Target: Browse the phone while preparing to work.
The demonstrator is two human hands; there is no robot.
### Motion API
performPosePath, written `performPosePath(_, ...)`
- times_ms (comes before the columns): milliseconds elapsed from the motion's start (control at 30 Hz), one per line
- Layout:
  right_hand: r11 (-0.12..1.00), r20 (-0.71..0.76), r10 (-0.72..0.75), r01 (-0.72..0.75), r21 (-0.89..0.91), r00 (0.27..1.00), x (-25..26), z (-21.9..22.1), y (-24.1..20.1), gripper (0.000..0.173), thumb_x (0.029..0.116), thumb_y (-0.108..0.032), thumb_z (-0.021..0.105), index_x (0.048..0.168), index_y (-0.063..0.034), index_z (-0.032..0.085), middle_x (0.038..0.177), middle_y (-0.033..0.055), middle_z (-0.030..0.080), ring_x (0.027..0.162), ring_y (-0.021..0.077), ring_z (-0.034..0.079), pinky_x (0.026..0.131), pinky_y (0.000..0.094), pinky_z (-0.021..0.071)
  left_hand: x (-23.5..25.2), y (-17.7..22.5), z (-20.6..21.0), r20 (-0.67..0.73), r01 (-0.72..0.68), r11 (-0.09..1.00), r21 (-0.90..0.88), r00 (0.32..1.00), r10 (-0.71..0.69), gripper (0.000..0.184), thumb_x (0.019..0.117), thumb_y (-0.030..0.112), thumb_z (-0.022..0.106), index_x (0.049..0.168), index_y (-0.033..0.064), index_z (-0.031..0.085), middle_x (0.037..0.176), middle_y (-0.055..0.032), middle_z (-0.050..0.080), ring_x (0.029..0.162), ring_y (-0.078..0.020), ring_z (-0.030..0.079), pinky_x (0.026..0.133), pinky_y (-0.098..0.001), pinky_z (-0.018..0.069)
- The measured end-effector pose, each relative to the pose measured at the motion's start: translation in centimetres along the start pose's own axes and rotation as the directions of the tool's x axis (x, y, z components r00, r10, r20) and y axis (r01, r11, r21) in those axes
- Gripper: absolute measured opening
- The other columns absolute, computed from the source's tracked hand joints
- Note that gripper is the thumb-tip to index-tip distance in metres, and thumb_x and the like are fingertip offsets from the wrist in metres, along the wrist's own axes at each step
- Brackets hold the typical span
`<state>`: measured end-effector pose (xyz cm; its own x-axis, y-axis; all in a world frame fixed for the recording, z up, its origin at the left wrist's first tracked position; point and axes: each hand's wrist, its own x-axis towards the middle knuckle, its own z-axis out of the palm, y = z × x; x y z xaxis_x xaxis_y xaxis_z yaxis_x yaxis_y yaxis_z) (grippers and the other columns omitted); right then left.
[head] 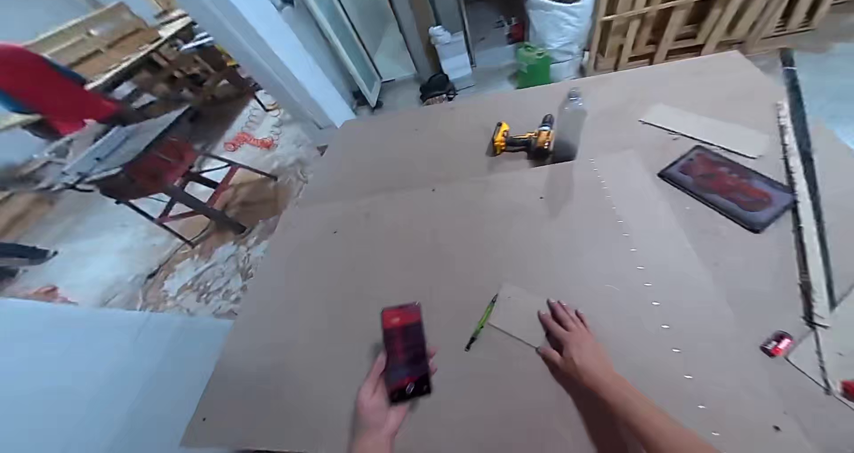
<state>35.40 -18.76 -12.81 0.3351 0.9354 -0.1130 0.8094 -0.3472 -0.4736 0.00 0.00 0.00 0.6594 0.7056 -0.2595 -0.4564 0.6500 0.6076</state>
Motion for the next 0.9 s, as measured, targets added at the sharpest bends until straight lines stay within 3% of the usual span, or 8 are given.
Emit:
performPosePath(167,0.994,-0.238,0.097,-0.105,-0.023,0.966,4.6,-0.2,1.9,0.059,0.0968,-0.043,0.042,0.151,-0.0219,0.055,0.163,0.0072,0.041,0.153,0.0263,0.035,0.124,0.0581,0.0264,13.8,2.2,0.8,-0.064,-0.038,0.997,0.069,0.997,0.043,0.052,0.1105,0.034,0.025,0.143,0.0026,0.050,0.128,-0.0289,0.064,0.117,-0.0421,0.066,0.097,-0.0565,0.0565)
performPosePath(233,0.990,-0.334,0.121,-0.139,-0.031,0.935,7.1,-0.3,3.2,0.060,0.0965,-0.038,0.036,0.150,-0.0198,0.056,0.161,0.0055,0.045,0.152,0.0261,0.036,0.122,0.0595,0.0272,18.2,2.7,-0.4,-0.060,-0.020,0.993,0.119,0.998,0.027,0.047,0.1088,0.027,0.031,0.147,0.0041,0.046,0.133,-0.0300,0.061,0.120,-0.0425,0.064,0.099,-0.0566,0.0546)
performPosePath(367,0.977,-0.405,0.155,-0.200,-0.069,0.901,14.0,-0.8,3.6,0.063,0.1012,-0.043,0.025,0.151,-0.0173,0.055,0.160,0.0022,0.047,0.152,0.0256,0.036,0.123,0.0611,0.0234,27.9,2.1,-2.7,0.007,0.010,0.982,0.191,1.000,-0.011,0.068,0.0843,0.001,0.053,0.151,0.0060,0.040,0.136,-0.0319,0.058,0.121,-0.0464,0.061,0.099,-0.0606,0.0533)
performPosePath(433,0.976,-0.428,0.160,-0.207,-0.067,0.890,18.5,-0.9,2.7,0.068,0.1048,-0.055,0.024,0.149,-0.0151,0.057,0.158,0.0041,0.049,0.151,0.0272,0.039,0.123,0.0618,0.0239,32.7,1.4,-3.1,0.046,0.009,0.976,0.218,0.999,-0.020,0.071,0.0845,0.000,0.054,0.153,0.0092,0.038,0.137,-0.0301,0.058,0.121,-0.0448,0.062,0.098,-0.0586,0.0540)
performPosePath(567,0.973,-0.502,0.182,-0.229,-0.032,0.845,27.9,-1.0,1.1,0.074,0.0975,-0.071,0.041,0.139,-0.0156,0.066,0.151,0.0039,0.056,0.146,0.0245,0.046,0.123,0.0569,0.0294,41.1,-0.2,-1.8,0.115,-0.066,0.967,0.246,0.993,0.039,0.078,0.0856,0.004,0.058,0.157,0.0176,0.032,0.142,-0.0239,0.057,0.124,-0.0393,0.062,0.096,-0.0533,0.0560)
performPosePath(733,0.968,-0.547,0.225,-0.250,0.030,0.806,33.8,-1.4,0.1,0.060,0.0957,-0.064,0.051,0.129,-0.0183,0.070,0.146,-0.0004,0.060,0.140,0.0196,0.051,0.121,0.0527,0.0349,45.3,-0.7,-0.6,0.156,-0.166,0.944,0.287,0.980,0.125,0.085,0.0853,-0.001,0.059,0.160,0.0242,0.027,0.145,-0.0204,0.056,0.125,-0.0379,0.061,0.095,-0.0532,0.0566)
performPosePath(833,0.974,-0.543,0.205,-0.224,0.033,0.814,34.2,-1.6,0.3,0.063,0.0944,-0.062,0.053,0.140,-0.0203,0.064,0.150,-0.0025,0.057,0.142,0.0186,0.050,0.121,0.0534,0.0352,46.1,-0.8,-0.8,0.191,-0.208,0.932,0.296,0.969,0.155,0.091,0.0834,-0.003,0.065,0.161,0.0242,0.027,0.144,-0.0218,0.055,0.124,-0.0410,0.061,0.095,-0.0570,0.0573)
performPosePath(900,0.991,-0.493,0.116,-0.137,-0.005,0.862,34.0,-1.6,0.5,0.064,0.0966,-0.059,0.050,0.148,-0.0222,0.058,0.158,-0.0038,0.049,0.150,0.0199,0.040,0.124,0.0563,0.0290,46.3,-0.9,-1.0,0.219,-0.213,0.933,0.291,0.964,0.152,0.094,0.0829,-0.006,0.066,0.162,0.0249,0.025,0.145,-0.0227,0.054,0.125,-0.0432,0.060,0.098,-0.0598,0.0556)
